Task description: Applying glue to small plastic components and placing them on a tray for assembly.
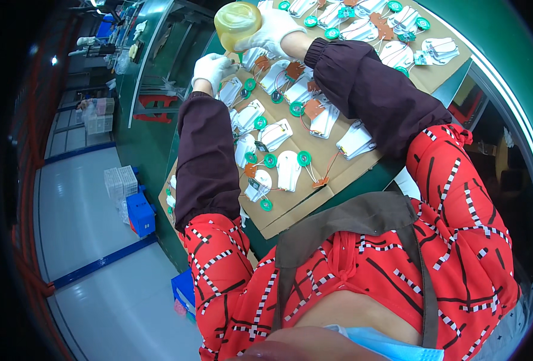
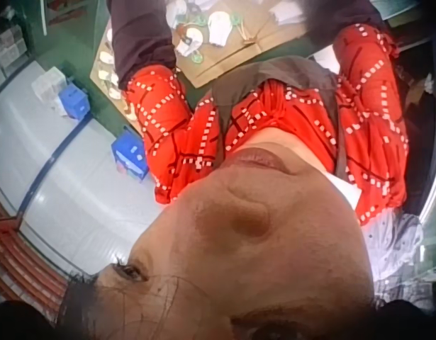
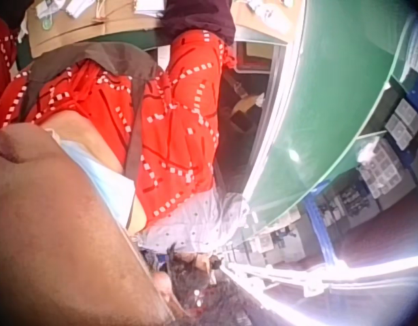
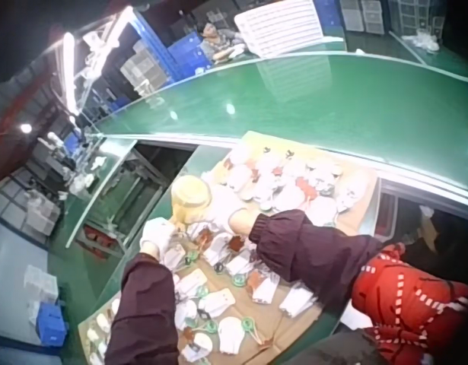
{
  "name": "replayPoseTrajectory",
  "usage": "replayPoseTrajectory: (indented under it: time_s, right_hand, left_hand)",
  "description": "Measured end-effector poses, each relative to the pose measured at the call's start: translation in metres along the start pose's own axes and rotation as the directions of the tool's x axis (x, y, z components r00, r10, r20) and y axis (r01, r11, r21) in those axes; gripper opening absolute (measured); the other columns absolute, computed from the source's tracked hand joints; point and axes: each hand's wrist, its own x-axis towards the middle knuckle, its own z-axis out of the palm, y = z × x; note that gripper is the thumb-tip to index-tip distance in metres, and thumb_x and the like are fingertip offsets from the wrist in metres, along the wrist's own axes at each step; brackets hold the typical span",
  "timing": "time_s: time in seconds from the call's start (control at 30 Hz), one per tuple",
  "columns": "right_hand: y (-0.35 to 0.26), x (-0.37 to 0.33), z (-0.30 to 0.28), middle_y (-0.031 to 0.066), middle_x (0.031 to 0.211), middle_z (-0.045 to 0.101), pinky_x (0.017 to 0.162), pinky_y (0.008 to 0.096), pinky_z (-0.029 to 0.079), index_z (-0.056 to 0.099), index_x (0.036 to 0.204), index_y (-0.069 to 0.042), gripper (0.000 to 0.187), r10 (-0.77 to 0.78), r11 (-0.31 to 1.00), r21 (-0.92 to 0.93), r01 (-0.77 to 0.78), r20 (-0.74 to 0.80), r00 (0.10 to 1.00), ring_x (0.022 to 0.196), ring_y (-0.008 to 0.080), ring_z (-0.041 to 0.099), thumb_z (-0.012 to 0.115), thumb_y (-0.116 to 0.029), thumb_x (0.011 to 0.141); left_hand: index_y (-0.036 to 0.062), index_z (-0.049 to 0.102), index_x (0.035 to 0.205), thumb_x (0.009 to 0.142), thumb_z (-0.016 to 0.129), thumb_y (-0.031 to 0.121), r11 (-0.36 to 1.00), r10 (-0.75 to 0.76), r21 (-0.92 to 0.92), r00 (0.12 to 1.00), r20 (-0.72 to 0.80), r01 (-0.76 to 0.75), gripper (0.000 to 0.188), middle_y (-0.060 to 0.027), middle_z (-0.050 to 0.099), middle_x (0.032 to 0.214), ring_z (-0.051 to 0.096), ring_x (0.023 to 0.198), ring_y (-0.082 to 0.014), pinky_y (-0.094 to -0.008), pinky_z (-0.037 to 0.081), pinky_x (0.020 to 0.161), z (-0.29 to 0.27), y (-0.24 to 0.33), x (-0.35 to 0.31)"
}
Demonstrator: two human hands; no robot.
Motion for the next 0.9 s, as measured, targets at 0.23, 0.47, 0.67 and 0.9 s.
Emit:
replayPoseTrajectory:
  time_s: [0.23, 0.47, 0.67, 0.9]
  right_hand:
    - [-0.004, 0.001, -0.004, 0.0088, 0.091, 0.068, 0.074, 0.0298, 0.049, 0.065, 0.1, -0.006, 0.052, 0.022, 1.0, 0.008, -0.022, -0.005, 1.0, 0.082, 0.0197, 0.064, 0.074, -0.046, 0.069]
    - [-0.009, -0.005, -0.016, 0.0086, 0.092, 0.068, 0.075, 0.0285, 0.049, 0.065, 0.101, -0.005, 0.049, 0.1, 0.992, 0.075, -0.102, 0.027, 0.995, 0.083, 0.0185, 0.065, 0.074, -0.042, 0.07]
    - [-0.011, -0.006, -0.01, 0.009, 0.095, 0.067, 0.077, 0.0287, 0.049, 0.064, 0.104, -0.005, 0.051, 0.082, 0.988, 0.138, -0.07, -0.077, 0.994, 0.086, 0.0182, 0.065, 0.073, -0.042, 0.07]
    - [-0.006, -0.004, -0.008, 0.0088, 0.099, 0.066, 0.079, 0.0295, 0.049, 0.062, 0.107, -0.006, 0.054, 0.148, 0.986, 0.08, -0.146, -0.02, 0.989, 0.089, 0.0187, 0.064, 0.074, -0.044, 0.07]
  left_hand:
    - [0.0038, 0.067, 0.086, 0.074, 0.071, 0.03, 0.869, 0.219, 0.445, 0.975, 0.045, -0.216, 0.03, -0.0098, 0.064, 0.087, 0.062, 0.083, -0.0209, -0.0267, 0.048, 0.075, -0.006, -0.016, 0.006]
    - [0.0011, 0.066, 0.084, 0.073, 0.072, 0.027, 0.959, 0.047, 0.281, 0.999, 0.002, -0.046, 0.029, -0.0101, 0.065, 0.086, 0.061, 0.078, -0.0186, -0.028, 0.047, 0.072, 0.001, 0.006, -0.007]
    - [0.0005, 0.067, 0.081, 0.073, 0.064, 0.016, 0.995, 0.031, -0.096, 0.999, -0.038, -0.035, 0.017, -0.0094, 0.068, 0.076, 0.066, 0.066, -0.0154, -0.0264, 0.051, 0.063, 0.004, -0.03, 0.023]
    - [-0.0023, 0.063, 0.091, 0.078, 0.06, 0.011, 0.977, -0.02, -0.212, 1.0, -0.021, 0.015, 0.019, -0.0117, 0.068, 0.08, 0.067, 0.068, -0.0172, -0.0263, 0.053, 0.061, 0.009, -0.014, 0.008]
